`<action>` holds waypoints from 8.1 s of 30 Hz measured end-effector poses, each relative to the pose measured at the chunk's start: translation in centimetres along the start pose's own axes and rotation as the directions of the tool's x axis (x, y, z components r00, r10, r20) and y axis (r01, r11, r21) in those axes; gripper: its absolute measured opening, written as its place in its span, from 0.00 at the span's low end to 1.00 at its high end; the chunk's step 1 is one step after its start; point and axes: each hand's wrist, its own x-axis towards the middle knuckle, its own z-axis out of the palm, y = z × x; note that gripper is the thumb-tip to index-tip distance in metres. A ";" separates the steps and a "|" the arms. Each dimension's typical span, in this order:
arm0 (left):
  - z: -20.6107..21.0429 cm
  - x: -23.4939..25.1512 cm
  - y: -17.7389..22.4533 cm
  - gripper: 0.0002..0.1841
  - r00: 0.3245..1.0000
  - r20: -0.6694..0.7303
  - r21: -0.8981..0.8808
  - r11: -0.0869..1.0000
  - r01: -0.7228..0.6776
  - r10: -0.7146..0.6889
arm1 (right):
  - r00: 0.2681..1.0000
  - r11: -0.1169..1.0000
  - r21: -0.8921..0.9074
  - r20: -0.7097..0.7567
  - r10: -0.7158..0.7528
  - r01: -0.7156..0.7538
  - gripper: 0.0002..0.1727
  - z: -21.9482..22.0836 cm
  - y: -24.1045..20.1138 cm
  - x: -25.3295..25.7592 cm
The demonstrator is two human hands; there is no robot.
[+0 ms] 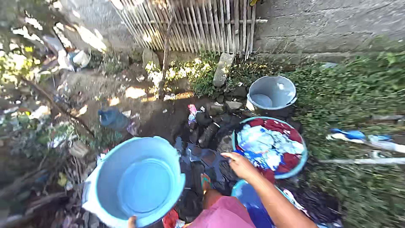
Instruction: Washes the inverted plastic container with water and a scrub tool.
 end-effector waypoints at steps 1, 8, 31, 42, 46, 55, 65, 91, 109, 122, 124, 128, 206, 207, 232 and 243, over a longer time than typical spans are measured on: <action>4.2 0.4 2.0 0.33 1.000 0.029 -0.012 1.000 0.006 -0.006 | 0.995 0.995 -0.051 0.066 -0.077 0.081 0.25 0.7 -3.1 3.6; 28.4 1.9 12.8 0.30 0.965 0.216 0.126 0.984 0.124 -0.149 | 0.758 0.802 -0.390 0.642 -0.117 0.453 0.35 6.8 -19.2 19.2; 55.2 15.7 25.2 0.26 0.689 0.689 0.430 0.893 -0.136 -0.227 | 0.398 0.601 0.764 -0.488 0.777 -0.236 0.24 -13.1 -4.4 13.0; 60.5 7.7 21.1 0.25 0.705 0.675 0.507 0.831 -0.229 -0.217 | 0.335 0.572 0.763 -0.647 0.686 0.302 0.15 -18.8 1.7 10.9; 64.3 6.9 21.0 0.24 0.723 0.658 0.559 0.779 -0.284 -0.209 | 0.276 0.564 0.741 -0.664 0.695 0.363 0.15 -20.9 2.7 10.9; 84.6 -7.3 24.3 0.21 -0.121 0.992 -0.098 0.388 -0.916 -0.036 | 0.190 0.619 0.785 -0.609 0.770 0.004 0.16 -30.1 3.4 16.3; 102.4 -35.3 24.9 0.31 -0.654 0.292 -0.934 -0.061 -0.352 -0.698 | 0.683 0.793 -0.174 -0.633 0.364 -0.584 0.15 -46.6 2.0 31.7; 87.5 -28.4 -1.7 0.30 0.228 0.872 0.486 0.720 -0.495 -0.432 | -0.149 0.091 0.996 -0.092 0.985 -0.013 0.26 -27.8 17.2 1.7; 82.9 -25.2 -8.4 0.27 0.350 0.759 0.645 0.707 -0.289 -0.549 | 0.171 0.230 0.825 -0.164 0.972 -0.516 0.26 -27.9 21.5 -3.5; 79.1 -21.9 -14.8 0.29 0.367 0.729 0.683 0.655 -0.324 -0.578 | 0.279 0.369 0.783 -0.258 0.925 -0.500 0.23 -26.3 22.2 -4.9; 78.4 -22.7 -16.3 0.30 0.347 0.711 0.703 0.629 -0.331 -0.611 | 0.283 0.382 0.785 -0.272 0.920 -0.488 0.22 -26.2 22.2 -4.6; 76.7 -24.4 -18.2 0.29 0.373 0.689 0.725 0.597 -0.343 -0.622 | 0.308 0.448 0.841 -0.358 0.881 -0.304 0.25 -25.1 22.7 -4.8; 81.1 -18.3 -18.1 0.33 0.443 0.728 0.667 0.392 -0.633 -0.523 | -0.644 -0.124 0.899 -0.199 0.739 -0.420 0.27 -9.9 39.8 7.4; 81.0 -18.7 -18.4 0.33 0.439 0.721 0.673 0.388 -0.630 -0.536 | -0.587 -0.047 0.902 -0.239 0.774 -0.430 0.25 -11.3 36.0 8.6; 79.7 -21.5 -17.4 0.34 0.371 0.689 0.709 0.472 -0.524 -0.623 | -0.327 0.167 0.910 -0.301 0.896 -0.379 0.22 -6.4 31.8 1.6; 78.5 -20.8 -18.1 0.37 0.413 0.757 0.632 0.404 -0.661 -0.506 | -0.038 0.707 0.644 -0.747 0.664 -0.292 0.22 -22.2 29.6 13.6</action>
